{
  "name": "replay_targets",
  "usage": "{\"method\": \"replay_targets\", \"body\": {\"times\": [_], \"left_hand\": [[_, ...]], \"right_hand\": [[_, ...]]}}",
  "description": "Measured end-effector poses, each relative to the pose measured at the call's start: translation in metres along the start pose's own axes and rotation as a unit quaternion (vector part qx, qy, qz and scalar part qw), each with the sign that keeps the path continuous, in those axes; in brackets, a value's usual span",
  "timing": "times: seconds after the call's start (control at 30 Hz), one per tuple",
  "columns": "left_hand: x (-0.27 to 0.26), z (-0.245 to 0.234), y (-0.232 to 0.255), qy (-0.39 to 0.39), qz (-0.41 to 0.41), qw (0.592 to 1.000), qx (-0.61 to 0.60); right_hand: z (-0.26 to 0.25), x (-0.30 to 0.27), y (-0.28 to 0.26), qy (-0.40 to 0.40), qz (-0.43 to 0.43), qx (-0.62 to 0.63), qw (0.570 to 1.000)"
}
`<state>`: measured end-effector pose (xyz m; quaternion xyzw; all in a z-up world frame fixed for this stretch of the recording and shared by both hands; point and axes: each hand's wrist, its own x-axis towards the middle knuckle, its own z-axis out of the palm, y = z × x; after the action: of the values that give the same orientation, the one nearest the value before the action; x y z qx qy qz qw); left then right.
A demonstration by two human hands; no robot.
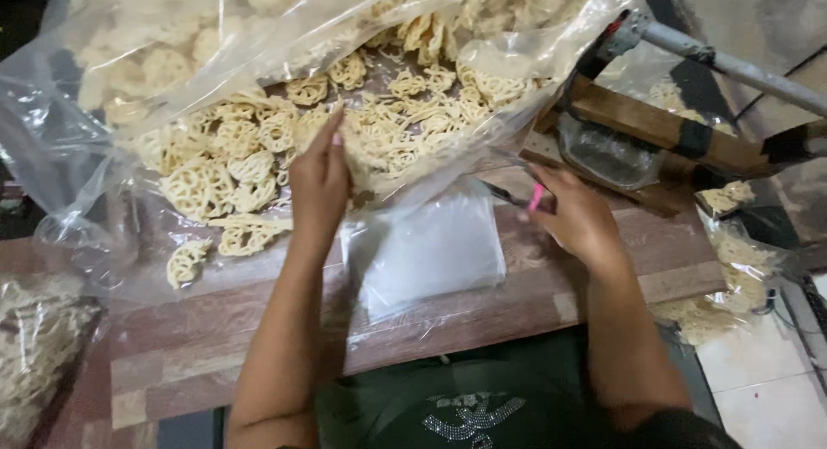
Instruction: Packaging crackers into plastic bags and sealing them with a manual heat sealer
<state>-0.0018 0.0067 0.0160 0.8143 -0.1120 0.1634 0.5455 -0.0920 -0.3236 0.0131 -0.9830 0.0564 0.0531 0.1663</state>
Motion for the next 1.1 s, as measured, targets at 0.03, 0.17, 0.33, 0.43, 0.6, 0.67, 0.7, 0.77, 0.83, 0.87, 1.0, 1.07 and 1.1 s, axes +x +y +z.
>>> {"method": "replay_targets", "body": {"times": [0.03, 0.17, 0.33, 0.43, 0.6, 0.67, 0.7, 0.77, 0.83, 0.87, 1.0, 1.07, 1.1], "left_hand": [[0.004, 0.001, -0.001, -0.002, 0.002, 1.000, -0.003], [0.008, 0.016, 0.027, 0.011, 0.042, 0.995, -0.092], [-0.007, 0.046, 0.076, -0.003, 0.063, 0.986, -0.155], [-0.022, 0.070, 0.097, -0.049, 0.057, 0.982, -0.174], [-0.038, 0.089, 0.115, -0.254, 0.106, 0.938, -0.213], [-0.022, 0.087, 0.088, -0.220, 0.128, 0.948, -0.193], [-0.015, 0.085, 0.074, -0.185, 0.144, 0.957, -0.172], [-0.017, 0.102, 0.056, -0.275, 0.098, 0.937, -0.193], [-0.032, 0.119, 0.049, -0.361, 0.052, 0.906, -0.213], [-0.045, 0.127, 0.052, -0.391, -0.018, 0.891, -0.228], [-0.053, 0.133, 0.060, -0.340, -0.112, 0.905, -0.230], [-0.055, 0.142, 0.044, -0.304, -0.087, 0.926, -0.207], [-0.056, 0.147, 0.036, -0.265, -0.062, 0.945, -0.183]], "right_hand": [[0.012, 0.000, 0.011, 0.002, 0.003, -0.002, 1.000], [0.063, 0.000, 0.052, 0.045, 0.061, -0.039, 0.996], [0.047, -0.011, 0.024, 0.104, -0.036, -0.012, 0.994], [0.035, -0.021, -0.007, 0.175, -0.127, 0.249, 0.944], [0.027, -0.007, -0.025, 0.365, -0.202, 0.301, 0.858], [0.014, -0.008, 0.010, 0.326, -0.210, 0.358, 0.849], [0.009, -0.010, 0.026, 0.280, -0.216, 0.416, 0.837], [0.011, -0.008, 0.026, 0.274, -0.239, 0.453, 0.814], [0.008, -0.011, 0.019, 0.268, -0.261, 0.487, 0.789], [0.005, -0.015, 0.010, 0.273, -0.259, 0.471, 0.798], [-0.006, -0.022, 0.037, 0.308, -0.219, 0.482, 0.791], [-0.009, -0.023, 0.047, 0.329, -0.174, 0.555, 0.744], [-0.011, -0.022, 0.052, 0.345, -0.129, 0.623, 0.690]]}}
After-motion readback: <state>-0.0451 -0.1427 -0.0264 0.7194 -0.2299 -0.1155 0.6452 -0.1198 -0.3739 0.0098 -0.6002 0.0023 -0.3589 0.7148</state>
